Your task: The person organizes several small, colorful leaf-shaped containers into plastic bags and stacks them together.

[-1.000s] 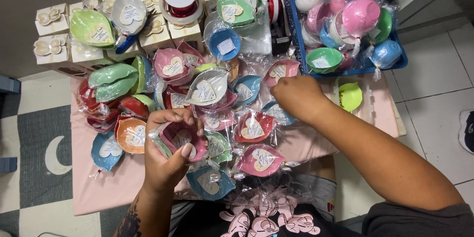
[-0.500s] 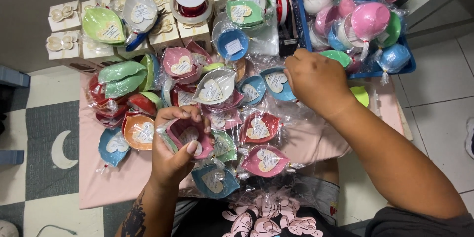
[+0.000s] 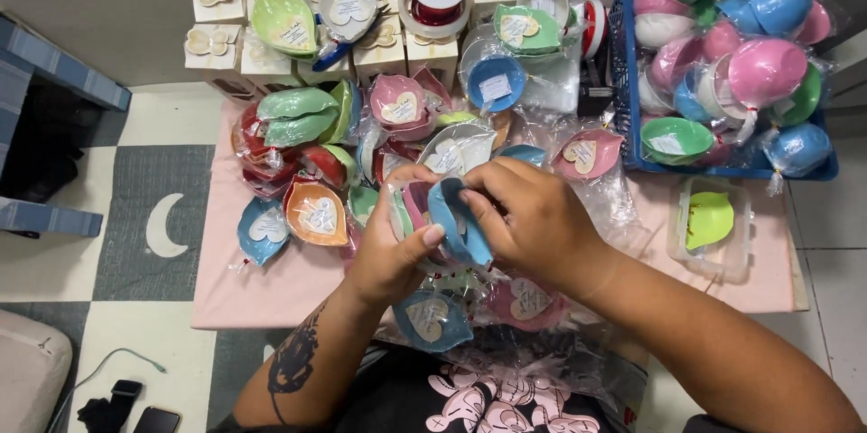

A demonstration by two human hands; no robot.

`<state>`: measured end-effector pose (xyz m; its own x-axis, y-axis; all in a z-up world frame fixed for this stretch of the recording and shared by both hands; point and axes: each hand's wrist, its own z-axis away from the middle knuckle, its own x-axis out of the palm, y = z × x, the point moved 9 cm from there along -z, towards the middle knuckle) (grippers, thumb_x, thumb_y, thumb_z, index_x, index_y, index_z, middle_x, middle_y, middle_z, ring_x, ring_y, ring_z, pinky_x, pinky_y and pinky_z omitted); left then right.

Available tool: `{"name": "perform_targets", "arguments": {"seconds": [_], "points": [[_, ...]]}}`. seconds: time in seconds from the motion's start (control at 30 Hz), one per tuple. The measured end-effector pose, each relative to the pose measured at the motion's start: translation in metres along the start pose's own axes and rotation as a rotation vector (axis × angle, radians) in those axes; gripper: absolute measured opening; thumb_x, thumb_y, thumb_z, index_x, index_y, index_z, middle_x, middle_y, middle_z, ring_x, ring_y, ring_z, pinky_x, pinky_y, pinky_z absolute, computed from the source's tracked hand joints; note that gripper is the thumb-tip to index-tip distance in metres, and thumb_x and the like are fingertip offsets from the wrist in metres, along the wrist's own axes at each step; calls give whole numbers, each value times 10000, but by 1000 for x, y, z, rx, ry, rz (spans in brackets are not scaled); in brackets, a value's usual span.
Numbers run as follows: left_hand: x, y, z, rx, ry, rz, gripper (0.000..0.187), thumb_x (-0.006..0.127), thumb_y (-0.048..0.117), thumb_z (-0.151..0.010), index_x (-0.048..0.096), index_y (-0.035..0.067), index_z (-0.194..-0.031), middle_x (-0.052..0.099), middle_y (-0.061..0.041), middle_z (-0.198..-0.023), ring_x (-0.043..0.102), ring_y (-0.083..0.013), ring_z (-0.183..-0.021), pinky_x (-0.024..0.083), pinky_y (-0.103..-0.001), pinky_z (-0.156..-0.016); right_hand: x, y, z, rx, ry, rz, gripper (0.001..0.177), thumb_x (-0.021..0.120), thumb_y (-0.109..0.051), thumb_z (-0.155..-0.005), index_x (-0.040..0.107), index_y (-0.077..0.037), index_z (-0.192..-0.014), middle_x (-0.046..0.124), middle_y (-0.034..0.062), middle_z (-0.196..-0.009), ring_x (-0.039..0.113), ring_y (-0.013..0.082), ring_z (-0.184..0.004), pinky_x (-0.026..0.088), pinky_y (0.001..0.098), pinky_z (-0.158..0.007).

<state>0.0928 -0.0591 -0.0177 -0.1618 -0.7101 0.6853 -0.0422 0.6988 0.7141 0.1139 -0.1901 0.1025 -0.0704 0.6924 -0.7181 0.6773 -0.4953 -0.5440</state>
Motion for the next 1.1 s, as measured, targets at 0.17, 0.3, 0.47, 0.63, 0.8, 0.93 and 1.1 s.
{"name": "perform_targets", "arguments": {"seconds": [0.17, 0.3, 0.47, 0.63, 0.8, 0.93, 1.1], "points": [[11, 8, 7, 18, -7, -80, 772, 952, 111, -713, 434, 49, -1281, 661, -247, -1305, 687, -284, -1131, 628, -378, -901, 10, -12, 0, -66, 48, 138, 112, 637, -179, -1040, 720, -114, -1002, 653, 64, -760, 713, 306, -730, 578, 392, -665], [25, 31, -2, 118, -20, -289, 675, 923, 49, -764, 477, 38, -1271, 641, -268, -1387, 680, -274, -1188, 579, -395, -995, 16, -12, 4, -49, 79, 185, 92, 655, -166, -1038, 704, -94, -1010, 637, 57, -732, 705, 286, -698, 574, 384, -641], [29, 48, 1, 202, -20, -431, 638, 886, 25, -802, 534, 36, -1334, 612, -261, -1451, 684, -307, -1228, 579, -430, -1018, 7, -15, 3, 84, 57, -125, 213, 570, -154, -1062, 732, -83, -1181, 747, 121, -872, 755, 343, -859, 601, 436, -745], [24, 70, 1, 289, 10, -536, 631, 861, 25, -831, 555, 56, -1383, 610, -232, -1472, 688, -312, -1230, 591, -435, -1033, 12, -29, 24, 86, -33, -380, 463, 456, -119, -1059, 569, 41, -1479, 715, 333, -1254, 651, 527, -1220, 526, 630, -1013], [53, 82, 9, 406, -178, -626, 500, 768, 166, -980, 513, 140, -1410, 557, -174, -1424, 632, -291, -1267, 584, -438, -1149, 26, -42, 48, -89, -151, -248, 652, 603, -77, -1040, 306, 2, -1615, 619, 301, -1390, 562, 437, -1385, 467, 510, -1212], [55, 79, 11, 345, -230, -470, 443, 743, 308, -1033, 555, 121, -1388, 572, -165, -1366, 688, -354, -1261, 612, -481, -1130, 25, -50, 53, -94, -179, -294, 704, 634, -101, -1037, 279, -59, -1643, 542, 291, -1436, 591, 423, -1325, 542, 496, -1157], [53, 77, 13, 238, -211, -545, 520, 852, 271, -912, 596, 140, -1346, 604, -233, -1462, 725, -408, -1260, 653, -509, -1088, 29, -54, 61, -221, -205, -229, 854, 687, -38, -988, 181, -49, -1676, 716, 163, -1164, 549, 476, -1354, 494, 614, -1158]]}}
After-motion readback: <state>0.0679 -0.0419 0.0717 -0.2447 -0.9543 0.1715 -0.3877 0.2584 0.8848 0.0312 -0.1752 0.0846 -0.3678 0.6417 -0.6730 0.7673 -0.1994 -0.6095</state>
